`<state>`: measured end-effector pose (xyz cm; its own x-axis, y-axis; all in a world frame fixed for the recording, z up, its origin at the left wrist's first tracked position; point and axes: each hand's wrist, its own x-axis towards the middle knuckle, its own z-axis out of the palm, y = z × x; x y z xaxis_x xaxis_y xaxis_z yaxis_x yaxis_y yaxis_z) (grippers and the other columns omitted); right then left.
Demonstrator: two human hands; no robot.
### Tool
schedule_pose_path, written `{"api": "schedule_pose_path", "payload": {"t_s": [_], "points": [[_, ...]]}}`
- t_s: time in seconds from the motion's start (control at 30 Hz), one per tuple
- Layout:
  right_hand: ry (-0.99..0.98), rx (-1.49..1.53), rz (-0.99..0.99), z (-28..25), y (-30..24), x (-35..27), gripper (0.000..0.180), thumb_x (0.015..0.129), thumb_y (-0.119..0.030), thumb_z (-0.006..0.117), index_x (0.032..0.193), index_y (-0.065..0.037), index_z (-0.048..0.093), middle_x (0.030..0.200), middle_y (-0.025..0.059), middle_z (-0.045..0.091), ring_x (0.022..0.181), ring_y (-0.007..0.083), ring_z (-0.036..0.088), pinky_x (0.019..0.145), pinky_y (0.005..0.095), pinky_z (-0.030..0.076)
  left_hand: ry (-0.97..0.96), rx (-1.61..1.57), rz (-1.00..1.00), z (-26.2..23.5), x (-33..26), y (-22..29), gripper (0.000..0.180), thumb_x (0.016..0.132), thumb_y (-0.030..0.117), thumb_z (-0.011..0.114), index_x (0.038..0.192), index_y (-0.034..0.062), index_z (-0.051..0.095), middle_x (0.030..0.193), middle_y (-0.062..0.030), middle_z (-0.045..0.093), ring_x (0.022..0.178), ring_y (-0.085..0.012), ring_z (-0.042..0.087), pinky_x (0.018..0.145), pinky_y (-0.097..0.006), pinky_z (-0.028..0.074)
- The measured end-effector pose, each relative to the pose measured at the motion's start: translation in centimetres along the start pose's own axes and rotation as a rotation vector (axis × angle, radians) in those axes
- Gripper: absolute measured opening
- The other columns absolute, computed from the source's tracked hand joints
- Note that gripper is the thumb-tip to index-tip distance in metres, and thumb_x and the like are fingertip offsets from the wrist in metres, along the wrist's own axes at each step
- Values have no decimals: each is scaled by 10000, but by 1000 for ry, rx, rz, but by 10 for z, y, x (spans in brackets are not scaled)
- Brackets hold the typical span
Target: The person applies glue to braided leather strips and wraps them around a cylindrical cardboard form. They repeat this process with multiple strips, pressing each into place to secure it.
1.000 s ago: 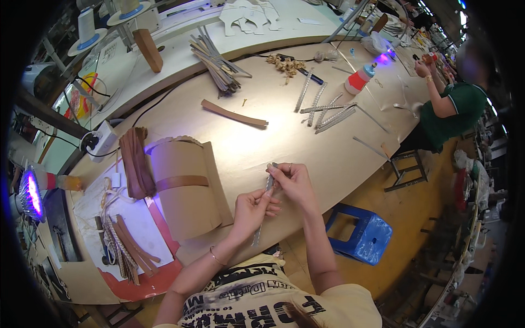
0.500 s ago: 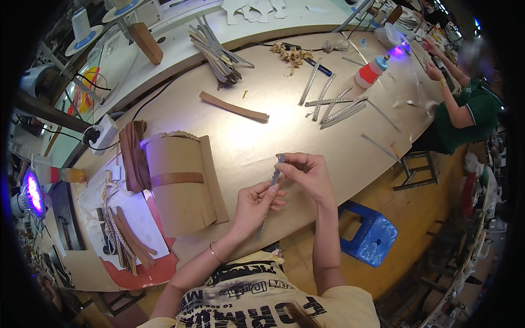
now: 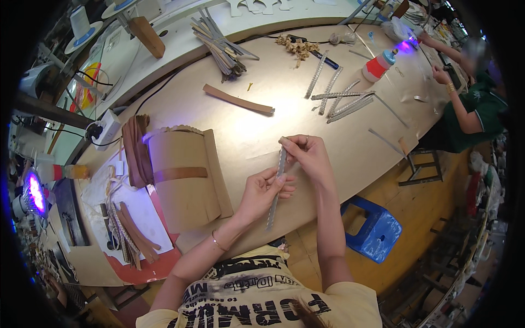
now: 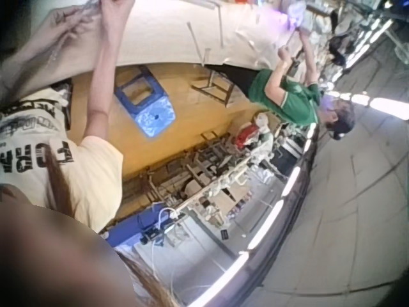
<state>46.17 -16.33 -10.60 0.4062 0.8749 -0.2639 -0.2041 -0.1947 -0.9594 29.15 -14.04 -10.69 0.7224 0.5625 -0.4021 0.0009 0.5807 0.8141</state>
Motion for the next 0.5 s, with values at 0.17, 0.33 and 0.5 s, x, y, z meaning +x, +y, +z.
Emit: {"api": "schedule_pose_path", "payload": {"t_s": [0.17,0.33,0.5], "points": [[407,-757,-427,-31,-6,16,401,829,-252,753,1153,-29,672,925,129,647,800,226,638,718,349,531,253,63,195,-11,8,-18,583,962,11,553,1478,-25,285,1242,-178,574,935,-211,684,785,-277,588],[619,-1269,-626,-86,-16,18,412,827,-295,756,1149,-53,669,956,126,626,900,286,622,816,390,494,304,487,511,-15,4,-28,764,908,-21,592,1530,24,152,1531,-206,235,1411,-316,323,1114,-375,369],[636,-1156,-311,-104,-10,32,387,831,-319,740,1077,-32,654,932,151,633,862,310,618,767,397,501,370,956,620,-21,-2,-24,644,861,13,655,1438,31,372,1561,-236,160,1430,-391,271,1129,-422,322]]}}
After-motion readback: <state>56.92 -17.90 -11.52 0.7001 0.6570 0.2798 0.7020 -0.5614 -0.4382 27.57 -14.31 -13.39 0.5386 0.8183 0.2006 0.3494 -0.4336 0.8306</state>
